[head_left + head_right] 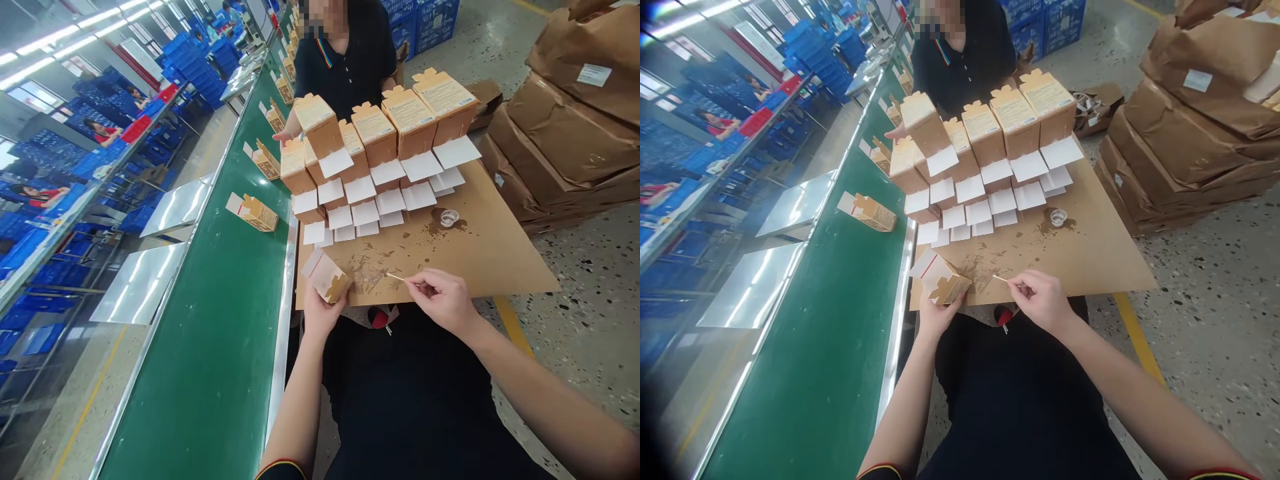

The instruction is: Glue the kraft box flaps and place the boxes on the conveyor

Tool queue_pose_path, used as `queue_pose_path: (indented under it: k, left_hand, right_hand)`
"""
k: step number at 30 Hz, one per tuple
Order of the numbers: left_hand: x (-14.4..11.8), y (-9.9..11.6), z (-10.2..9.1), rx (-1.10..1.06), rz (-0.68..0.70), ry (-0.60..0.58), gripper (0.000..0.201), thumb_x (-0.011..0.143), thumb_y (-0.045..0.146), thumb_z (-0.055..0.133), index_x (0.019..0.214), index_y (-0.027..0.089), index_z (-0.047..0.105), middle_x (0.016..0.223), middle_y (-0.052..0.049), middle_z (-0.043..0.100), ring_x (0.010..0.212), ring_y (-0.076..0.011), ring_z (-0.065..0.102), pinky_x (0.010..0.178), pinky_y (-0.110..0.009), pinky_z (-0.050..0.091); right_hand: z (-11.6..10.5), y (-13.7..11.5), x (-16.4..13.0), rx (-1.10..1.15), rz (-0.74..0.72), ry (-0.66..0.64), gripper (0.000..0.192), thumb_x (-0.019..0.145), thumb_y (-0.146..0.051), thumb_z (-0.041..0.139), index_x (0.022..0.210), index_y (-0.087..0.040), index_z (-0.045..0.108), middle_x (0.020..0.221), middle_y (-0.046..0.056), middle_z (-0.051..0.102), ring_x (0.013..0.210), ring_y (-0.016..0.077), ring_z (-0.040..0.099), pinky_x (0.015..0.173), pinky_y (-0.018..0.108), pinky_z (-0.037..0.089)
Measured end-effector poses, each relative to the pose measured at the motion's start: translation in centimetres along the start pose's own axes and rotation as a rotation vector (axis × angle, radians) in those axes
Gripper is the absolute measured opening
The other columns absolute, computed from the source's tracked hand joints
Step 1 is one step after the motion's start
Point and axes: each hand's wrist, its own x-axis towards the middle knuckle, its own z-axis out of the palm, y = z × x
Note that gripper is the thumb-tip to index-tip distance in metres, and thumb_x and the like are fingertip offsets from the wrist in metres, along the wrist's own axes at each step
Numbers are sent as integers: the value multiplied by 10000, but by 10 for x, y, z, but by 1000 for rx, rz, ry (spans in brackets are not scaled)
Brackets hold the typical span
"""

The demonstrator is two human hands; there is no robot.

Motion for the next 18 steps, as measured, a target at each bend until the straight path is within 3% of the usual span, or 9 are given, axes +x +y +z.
queue_pose_path:
  k: [2,5,7,9,14,16,18]
  left_hand:
    - [8,3,-26,108,19,166,764,646,335,1079,1313,253,715,1317,-157,791,1324,-430,753,1200,-635,584]
    - [24,3,-85,167,28,478,786,602,348,1089,1267,233,688,1255,-123,797,1273,-422,779,1192,-675,594]
    - [34,-1,-125,127,28,590,845,615,356,1091,1318,225,642,1301,-127,786,1297,-411,778,1196,-675,597]
    - [43,-8,-151,98,-24,625,899,612,328,1106,1351,228,605,1338,-132,778,1324,-391,775,1210,-645,598]
    - [48,-20,-166,143,-170,566,972,611,302,1129,1400,236,565,1423,-161,754,1394,-354,752,1276,-594,554]
    - [43,-15,-172,206,-122,568,1047,640,317,1101,1493,263,497,1564,-172,667,1536,-364,648,1345,-593,474]
    - [38,1,-183,312,18,702,1029,720,396,1019,1551,284,422,1681,-161,538,1667,-386,487,1407,-613,369]
  right_hand:
    - [-10,4,3,-5,22,37,275,1042,-334,692,793,-244,764,646,1,627,543,143,521,536,302,434]
    - [-25,10,5,-18,64,109,253,1022,-375,735,807,-249,782,628,-4,618,534,144,523,512,303,432]
    - [-30,12,7,-17,82,137,270,1020,-411,746,802,-255,780,622,-4,620,531,146,521,506,305,438]
    - [-31,12,10,-12,80,146,286,1023,-439,750,804,-257,780,637,3,645,538,148,531,511,306,453]
    - [-27,11,18,6,56,162,326,1031,-473,758,790,-254,771,645,11,658,538,141,539,507,295,449]
    - [-32,13,15,5,82,180,372,1029,-520,761,776,-247,762,630,14,645,536,141,540,504,296,446]
    - [-41,18,7,-17,135,215,412,1013,-564,774,769,-233,763,642,28,661,548,144,559,517,298,472]
